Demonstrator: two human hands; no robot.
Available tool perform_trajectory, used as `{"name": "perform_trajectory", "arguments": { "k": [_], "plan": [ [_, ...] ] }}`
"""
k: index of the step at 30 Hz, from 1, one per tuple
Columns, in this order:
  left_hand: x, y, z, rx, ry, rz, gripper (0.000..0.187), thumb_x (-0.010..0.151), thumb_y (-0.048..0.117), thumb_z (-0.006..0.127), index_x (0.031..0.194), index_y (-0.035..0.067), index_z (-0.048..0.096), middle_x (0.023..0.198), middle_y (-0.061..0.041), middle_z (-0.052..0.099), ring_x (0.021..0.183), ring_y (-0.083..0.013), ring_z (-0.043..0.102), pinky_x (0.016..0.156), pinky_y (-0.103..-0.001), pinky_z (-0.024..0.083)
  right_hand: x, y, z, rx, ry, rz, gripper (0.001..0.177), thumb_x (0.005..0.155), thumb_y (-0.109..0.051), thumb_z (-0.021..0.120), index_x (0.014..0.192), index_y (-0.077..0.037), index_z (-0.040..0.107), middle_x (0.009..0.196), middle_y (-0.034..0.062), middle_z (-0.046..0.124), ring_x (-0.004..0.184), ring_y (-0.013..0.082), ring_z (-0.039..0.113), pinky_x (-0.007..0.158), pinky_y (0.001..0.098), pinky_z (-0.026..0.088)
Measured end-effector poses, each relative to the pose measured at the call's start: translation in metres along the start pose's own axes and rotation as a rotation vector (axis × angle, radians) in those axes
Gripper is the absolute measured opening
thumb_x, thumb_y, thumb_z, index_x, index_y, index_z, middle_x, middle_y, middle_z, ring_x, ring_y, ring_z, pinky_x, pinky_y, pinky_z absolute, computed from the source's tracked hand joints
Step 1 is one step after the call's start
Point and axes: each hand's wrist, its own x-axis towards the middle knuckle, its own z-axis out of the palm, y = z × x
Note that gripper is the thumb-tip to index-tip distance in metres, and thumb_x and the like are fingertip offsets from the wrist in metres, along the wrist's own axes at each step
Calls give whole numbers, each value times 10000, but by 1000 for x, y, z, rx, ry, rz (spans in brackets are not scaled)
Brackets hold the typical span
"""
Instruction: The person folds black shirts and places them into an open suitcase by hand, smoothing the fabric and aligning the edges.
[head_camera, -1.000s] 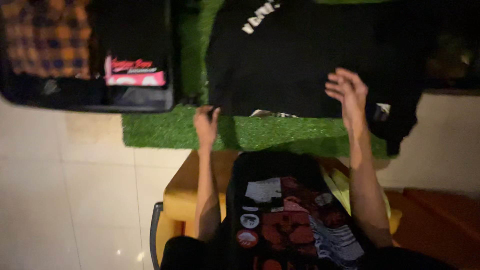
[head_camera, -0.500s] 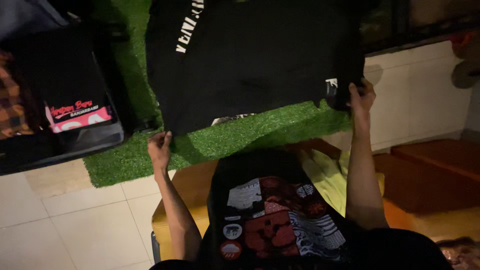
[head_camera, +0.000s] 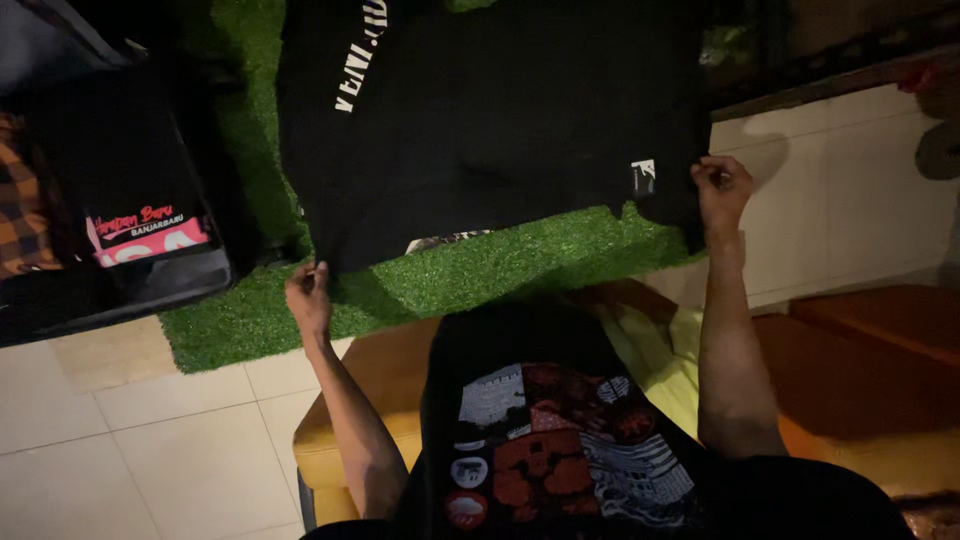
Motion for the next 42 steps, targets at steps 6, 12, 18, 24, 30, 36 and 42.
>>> {"name": "perform_trajectory", "arguments": {
  "k": [6,12,18,24,30,36,42],
  "plan": [
    [-6,3,7,48,62,11,241,1003,203,716,1086,-23,723,870,-80,708,786,-128,617,732,-300,498,-2,-36,1,-28,-4,-12,111,995,17,751,1080,-12,686,1032,41,687,873,123,603,787,277,523],
    [-18,31,16,358,304,175,530,944,242,807,1273,-121,608,1155,-285,600,1049,-340,563,915,-465,478,6,-76,-4,185,-238,351,245,950,-118,804,1119,-15,660,945,5,674,772,66,604,618,221,470],
    [-52,185,90,483,397,585,385,989,221,782,1270,2,637,1254,-183,655,1243,-333,542,1072,-507,429,20,-68,-10,201,-267,579,390,964,-163,747,1256,40,587,819,28,561,713,133,670,541,262,480],
    [-72,306,255,351,-292,752,428,828,222,830,1208,120,662,1265,-123,652,1177,-321,600,989,-478,454,23,-67,-4,121,-275,656,664,907,-189,810,1435,80,510,820,0,588,687,126,659,535,260,489],
    [-50,276,378,734,-429,942,545,743,188,809,1247,108,618,1200,-127,652,1098,-321,630,913,-501,478,20,-52,-10,198,-291,576,654,944,-170,800,1445,147,525,719,21,518,633,114,636,506,254,453],
    [-2,252,396,620,-667,577,155,1060,175,593,1203,129,629,1153,-94,738,1083,-291,727,964,-434,572,19,-39,-21,207,-333,553,459,936,-162,782,1281,93,619,725,-21,617,621,88,630,514,244,488],
    [-14,329,343,576,-724,723,598,712,376,863,1159,81,597,1180,-152,644,1089,-355,638,889,-485,526,25,-52,-24,66,-474,555,328,935,-202,841,1091,54,708,799,66,649,648,122,585,580,251,514]
  ]
}}
